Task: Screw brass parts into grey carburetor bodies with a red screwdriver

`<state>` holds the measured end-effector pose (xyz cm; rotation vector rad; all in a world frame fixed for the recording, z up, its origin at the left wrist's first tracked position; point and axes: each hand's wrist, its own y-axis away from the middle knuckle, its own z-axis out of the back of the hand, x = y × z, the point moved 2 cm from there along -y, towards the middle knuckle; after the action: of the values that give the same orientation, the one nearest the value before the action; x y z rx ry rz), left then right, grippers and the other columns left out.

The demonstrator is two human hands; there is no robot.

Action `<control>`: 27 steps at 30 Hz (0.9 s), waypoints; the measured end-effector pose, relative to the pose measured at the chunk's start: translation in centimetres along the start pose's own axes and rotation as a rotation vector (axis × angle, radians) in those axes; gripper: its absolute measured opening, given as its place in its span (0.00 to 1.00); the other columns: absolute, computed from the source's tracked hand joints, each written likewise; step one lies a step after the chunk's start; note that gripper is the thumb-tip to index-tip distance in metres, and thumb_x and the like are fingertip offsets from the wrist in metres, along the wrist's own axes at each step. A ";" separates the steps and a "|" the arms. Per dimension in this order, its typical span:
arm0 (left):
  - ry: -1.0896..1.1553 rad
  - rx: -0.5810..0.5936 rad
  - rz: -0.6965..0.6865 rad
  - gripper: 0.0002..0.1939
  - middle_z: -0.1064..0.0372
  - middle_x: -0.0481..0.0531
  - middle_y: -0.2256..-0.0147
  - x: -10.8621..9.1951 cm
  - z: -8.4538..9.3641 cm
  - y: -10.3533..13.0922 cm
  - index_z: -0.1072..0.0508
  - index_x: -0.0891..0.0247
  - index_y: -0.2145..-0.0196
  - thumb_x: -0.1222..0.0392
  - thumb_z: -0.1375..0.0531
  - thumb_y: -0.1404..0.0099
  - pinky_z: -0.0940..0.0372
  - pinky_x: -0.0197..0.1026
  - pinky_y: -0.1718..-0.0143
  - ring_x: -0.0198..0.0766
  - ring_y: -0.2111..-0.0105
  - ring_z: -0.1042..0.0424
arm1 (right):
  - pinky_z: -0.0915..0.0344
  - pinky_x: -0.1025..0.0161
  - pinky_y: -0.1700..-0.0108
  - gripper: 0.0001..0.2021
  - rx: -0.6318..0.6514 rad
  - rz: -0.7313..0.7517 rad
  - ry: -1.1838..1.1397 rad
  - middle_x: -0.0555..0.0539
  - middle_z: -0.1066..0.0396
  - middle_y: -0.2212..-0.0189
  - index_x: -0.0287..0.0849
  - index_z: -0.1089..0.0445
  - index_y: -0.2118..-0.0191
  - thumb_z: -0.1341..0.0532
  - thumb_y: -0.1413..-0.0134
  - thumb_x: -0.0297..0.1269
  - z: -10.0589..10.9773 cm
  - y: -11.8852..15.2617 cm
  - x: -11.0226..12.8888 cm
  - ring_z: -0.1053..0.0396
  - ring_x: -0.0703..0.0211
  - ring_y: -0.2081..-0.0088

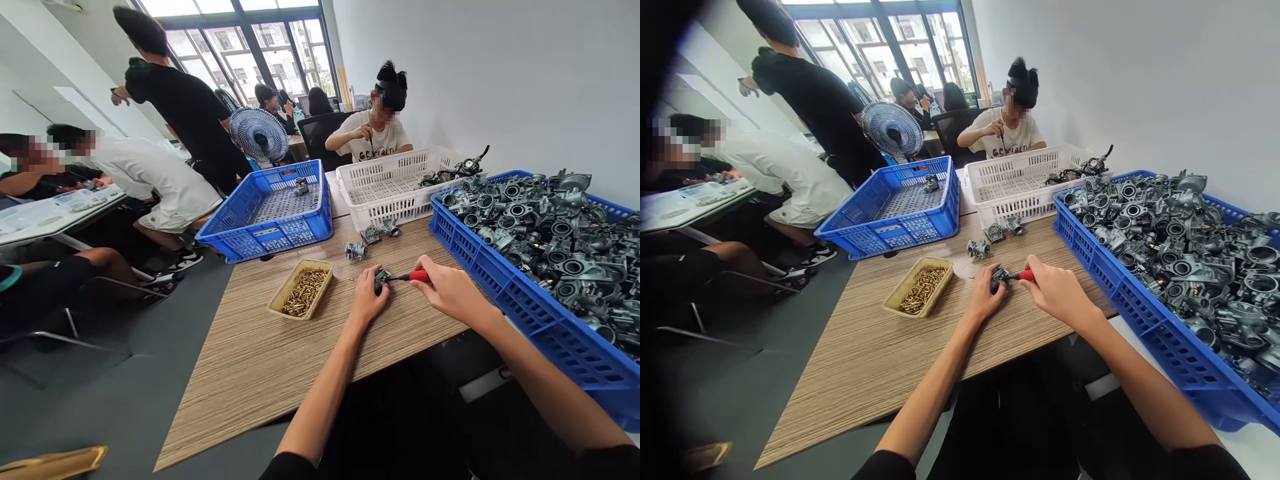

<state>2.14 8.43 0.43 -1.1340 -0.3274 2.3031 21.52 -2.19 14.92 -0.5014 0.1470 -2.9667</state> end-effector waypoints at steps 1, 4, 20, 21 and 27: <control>-0.001 -0.003 -0.003 0.26 0.29 0.59 0.46 0.0 0.0 0.0 0.35 0.60 0.38 0.63 0.41 0.33 0.35 0.53 0.39 0.49 0.43 0.30 | 0.43 0.62 0.67 0.08 -0.002 -0.046 0.044 0.43 0.20 0.62 0.45 0.38 0.53 0.44 0.27 0.44 -0.1 -0.1 0.1 0.21 0.47 0.62; -0.006 -0.007 0.000 0.26 0.29 0.59 0.46 0.0 0.1 0.0 0.34 0.60 0.38 0.63 0.41 0.33 0.34 0.53 0.39 0.49 0.44 0.30 | 0.43 0.61 0.67 0.12 -0.012 -0.077 0.054 0.42 0.20 0.64 0.45 0.37 0.52 0.45 0.27 0.48 -0.2 -0.1 0.4 0.21 0.46 0.63; 0.001 0.000 -0.002 0.21 0.28 0.58 0.47 -0.2 0.0 -0.1 0.33 0.59 0.39 0.60 0.42 0.29 0.34 0.52 0.41 0.49 0.45 0.29 | 0.46 0.62 0.69 0.12 -0.221 -0.132 -0.129 0.52 0.26 0.75 0.47 0.34 0.55 0.44 0.30 0.50 -1.0 -0.6 -0.5 0.26 0.52 0.71; 0.003 -0.001 -0.002 0.21 0.28 0.58 0.47 -0.2 0.0 -0.1 0.33 0.59 0.39 0.59 0.43 0.28 0.34 0.52 0.41 0.49 0.45 0.29 | 0.45 0.62 0.69 0.13 -0.254 -0.144 -0.168 0.52 0.27 0.76 0.47 0.33 0.55 0.43 0.30 0.51 -1.0 -0.7 -0.8 0.27 0.53 0.72; 0.008 -0.006 -0.018 0.19 0.28 0.60 0.48 0.4 -0.3 -0.3 0.32 0.60 0.40 0.56 0.45 0.26 0.34 0.55 0.41 0.51 0.46 0.29 | 0.35 0.63 0.64 0.15 -0.409 -0.220 -0.348 0.48 0.22 0.66 0.44 0.29 0.53 0.44 0.29 0.50 -3.1 -1.7 -3.1 0.27 0.57 0.69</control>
<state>2.32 8.91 0.17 -1.1381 -0.3407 2.2827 23.15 0.16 11.20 -1.1386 0.7095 -2.9941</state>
